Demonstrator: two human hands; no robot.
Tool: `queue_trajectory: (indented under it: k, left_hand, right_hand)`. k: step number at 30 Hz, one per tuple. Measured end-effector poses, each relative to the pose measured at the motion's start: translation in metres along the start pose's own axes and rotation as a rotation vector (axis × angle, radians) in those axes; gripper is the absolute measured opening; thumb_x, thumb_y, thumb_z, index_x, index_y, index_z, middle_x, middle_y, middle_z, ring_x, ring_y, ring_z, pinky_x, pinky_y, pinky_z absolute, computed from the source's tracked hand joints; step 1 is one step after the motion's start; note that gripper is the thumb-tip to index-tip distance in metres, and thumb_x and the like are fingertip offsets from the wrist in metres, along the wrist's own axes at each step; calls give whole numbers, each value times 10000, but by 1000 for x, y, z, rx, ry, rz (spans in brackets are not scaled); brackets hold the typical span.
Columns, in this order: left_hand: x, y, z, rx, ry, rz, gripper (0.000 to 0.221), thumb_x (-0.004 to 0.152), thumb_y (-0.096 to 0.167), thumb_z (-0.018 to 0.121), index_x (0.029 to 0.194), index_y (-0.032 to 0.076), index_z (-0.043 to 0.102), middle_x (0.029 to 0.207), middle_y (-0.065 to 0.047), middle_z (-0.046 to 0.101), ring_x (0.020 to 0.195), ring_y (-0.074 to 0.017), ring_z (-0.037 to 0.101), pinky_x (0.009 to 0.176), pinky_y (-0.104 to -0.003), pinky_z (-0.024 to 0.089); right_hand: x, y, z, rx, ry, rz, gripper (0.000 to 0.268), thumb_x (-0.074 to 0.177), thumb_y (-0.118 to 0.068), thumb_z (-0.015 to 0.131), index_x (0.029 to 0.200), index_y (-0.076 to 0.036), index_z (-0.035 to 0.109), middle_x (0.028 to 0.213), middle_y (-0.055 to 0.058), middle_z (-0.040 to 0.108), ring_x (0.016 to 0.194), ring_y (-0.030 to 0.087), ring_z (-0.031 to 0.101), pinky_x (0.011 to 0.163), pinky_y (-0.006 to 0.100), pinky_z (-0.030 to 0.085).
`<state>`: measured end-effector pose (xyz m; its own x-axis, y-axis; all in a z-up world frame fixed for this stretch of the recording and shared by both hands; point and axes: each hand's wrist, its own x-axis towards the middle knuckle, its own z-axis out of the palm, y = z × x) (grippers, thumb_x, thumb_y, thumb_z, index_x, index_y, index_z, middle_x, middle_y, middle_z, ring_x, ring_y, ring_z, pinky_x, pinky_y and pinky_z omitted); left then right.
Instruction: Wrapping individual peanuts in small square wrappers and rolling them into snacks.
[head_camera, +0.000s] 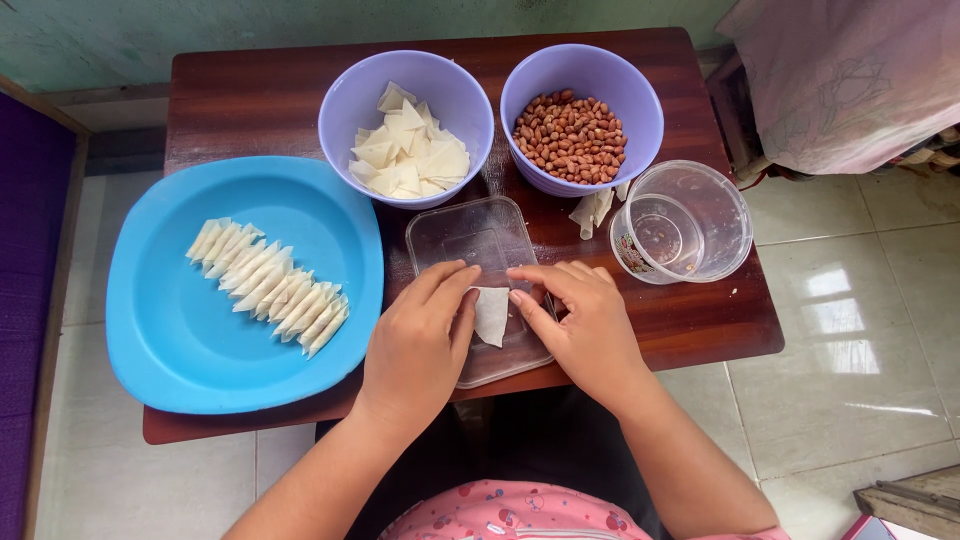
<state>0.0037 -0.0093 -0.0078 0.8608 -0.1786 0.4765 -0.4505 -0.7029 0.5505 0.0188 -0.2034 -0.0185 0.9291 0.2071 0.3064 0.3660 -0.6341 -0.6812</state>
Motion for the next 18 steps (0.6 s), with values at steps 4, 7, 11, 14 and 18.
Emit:
queue_trajectory:
  k: [4, 7, 11, 14, 18]
  left_hand:
    - [-15, -6, 6, 124, 1, 65, 174, 924, 89, 726, 1094, 99, 767, 1027, -77, 730, 848, -235, 721, 665, -326, 573]
    - [-21, -2, 2, 70, -53, 161, 144, 974, 123, 682, 1078, 32, 723, 1064, -138, 713, 771, -318, 597, 669, -427, 499]
    - [-32, -3, 12, 242, -84, 192, 166, 978, 195, 682, 1106, 101, 728, 1117, -79, 711, 878, -273, 613, 693, -395, 449]
    - [-34, -2, 15, 370, -68, 227, 171, 986, 233, 668, 1097, 120, 733, 1133, -60, 711, 918, -250, 628, 778, -384, 461]
    - [-28, 5, 7, 424, -101, 234, 152, 990, 262, 655, 1054, 138, 716, 1142, -53, 722, 920, -248, 650, 798, -386, 461]
  right_hand:
    - [-8, -4, -1, -72, 47, -105, 107, 911, -223, 760, 1012, -243, 786, 841, -21, 675, 812, 183, 625, 813, 308, 424]
    - [-16, -2, 3, -111, -60, -124, 145, 920, -264, 721, 1045, -213, 773, 1009, -46, 611, 914, 172, 556, 906, 416, 330]
    - [-21, 0, 8, -132, -111, -141, 120, 940, -245, 696, 1024, -232, 780, 1033, -51, 612, 961, 179, 547, 912, 424, 305]
    - [-22, 0, 7, -160, -100, -161, 134, 943, -247, 695, 1040, -237, 786, 1063, -44, 629, 996, 199, 543, 915, 435, 315]
    - [-26, -2, -2, -196, -72, -219, 127, 949, -240, 684, 1052, -224, 755, 1116, -36, 647, 1030, 218, 569, 951, 443, 333]
